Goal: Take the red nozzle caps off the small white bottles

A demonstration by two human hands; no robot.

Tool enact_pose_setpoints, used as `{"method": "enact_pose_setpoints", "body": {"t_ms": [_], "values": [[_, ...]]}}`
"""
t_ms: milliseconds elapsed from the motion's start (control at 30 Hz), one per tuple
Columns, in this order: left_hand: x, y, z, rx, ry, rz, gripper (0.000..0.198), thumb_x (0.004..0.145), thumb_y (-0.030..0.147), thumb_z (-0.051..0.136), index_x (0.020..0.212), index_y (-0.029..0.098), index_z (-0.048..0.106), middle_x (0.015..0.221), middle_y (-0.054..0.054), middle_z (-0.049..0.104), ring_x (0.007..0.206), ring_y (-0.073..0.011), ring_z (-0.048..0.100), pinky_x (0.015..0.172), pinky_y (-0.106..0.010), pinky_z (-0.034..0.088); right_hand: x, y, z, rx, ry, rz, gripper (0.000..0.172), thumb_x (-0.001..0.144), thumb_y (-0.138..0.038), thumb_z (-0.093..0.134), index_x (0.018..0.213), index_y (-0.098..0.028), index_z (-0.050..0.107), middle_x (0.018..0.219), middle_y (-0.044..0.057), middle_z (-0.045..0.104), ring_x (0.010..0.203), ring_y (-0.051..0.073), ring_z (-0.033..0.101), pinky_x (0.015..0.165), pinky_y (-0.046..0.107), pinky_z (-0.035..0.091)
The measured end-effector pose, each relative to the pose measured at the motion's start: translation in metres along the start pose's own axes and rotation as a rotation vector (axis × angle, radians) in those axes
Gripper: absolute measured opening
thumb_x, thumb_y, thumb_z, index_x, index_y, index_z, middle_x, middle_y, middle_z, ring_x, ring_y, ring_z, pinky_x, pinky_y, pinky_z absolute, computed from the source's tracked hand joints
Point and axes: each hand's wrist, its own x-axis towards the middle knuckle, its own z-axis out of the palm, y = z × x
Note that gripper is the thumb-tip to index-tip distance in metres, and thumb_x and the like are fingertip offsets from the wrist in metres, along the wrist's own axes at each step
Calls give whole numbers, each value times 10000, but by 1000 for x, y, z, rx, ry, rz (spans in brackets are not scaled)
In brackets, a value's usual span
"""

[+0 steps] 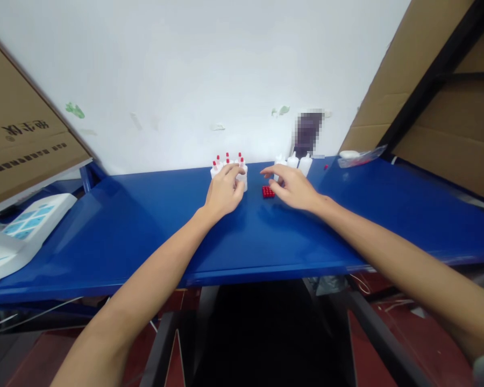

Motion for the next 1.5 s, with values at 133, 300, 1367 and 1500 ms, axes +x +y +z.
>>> {"method": "enact_pose_setpoints", "body": {"t_ms": [133, 300, 1367, 1500], "values": [[-1, 3, -1, -19, -25, 7, 281, 888, 112, 443, 1062, 173, 654, 1246, -101, 667, 1000, -211, 683, 908, -365, 563, 0, 0, 2, -4, -6, -15, 351, 887, -188, 518, 1185, -189, 702, 1134, 82, 743, 737, 183, 640, 775, 369, 520], [-2, -1, 4, -33, -36, -7, 317, 904, 126, 460, 1155, 171, 649, 1412, -131, 595, 1100, -234, 673, 972, -417, 566, -1, 0, 2, 19, -12, -16, 363, 879, -181, 522, 1201, -199, 688, 1108, 72, 745, 743, 184, 637, 775, 367, 522], [-4, -1, 7, -256, -42, -2, 259, 966, 389, 497, 1112, 203, 601, 871, -24, 566, 699, -151, 512, 702, -313, 473, -2, -5, 1, 206, -154, -72, 425, 886, -135, 483, 1261, -197, 674, 1023, 42, 759, 807, 171, 685, 770, 330, 522], [-4, 3, 7, -135, -87, 68, 270, 938, 387, 534, 1108, 188, 601, 951, -57, 607, 827, -195, 570, 793, -352, 489, -1, -6, -2, 147, -45, -5, 338, 901, -196, 500, 1157, -184, 720, 829, 16, 736, 625, 151, 606, 684, 317, 488]]}}
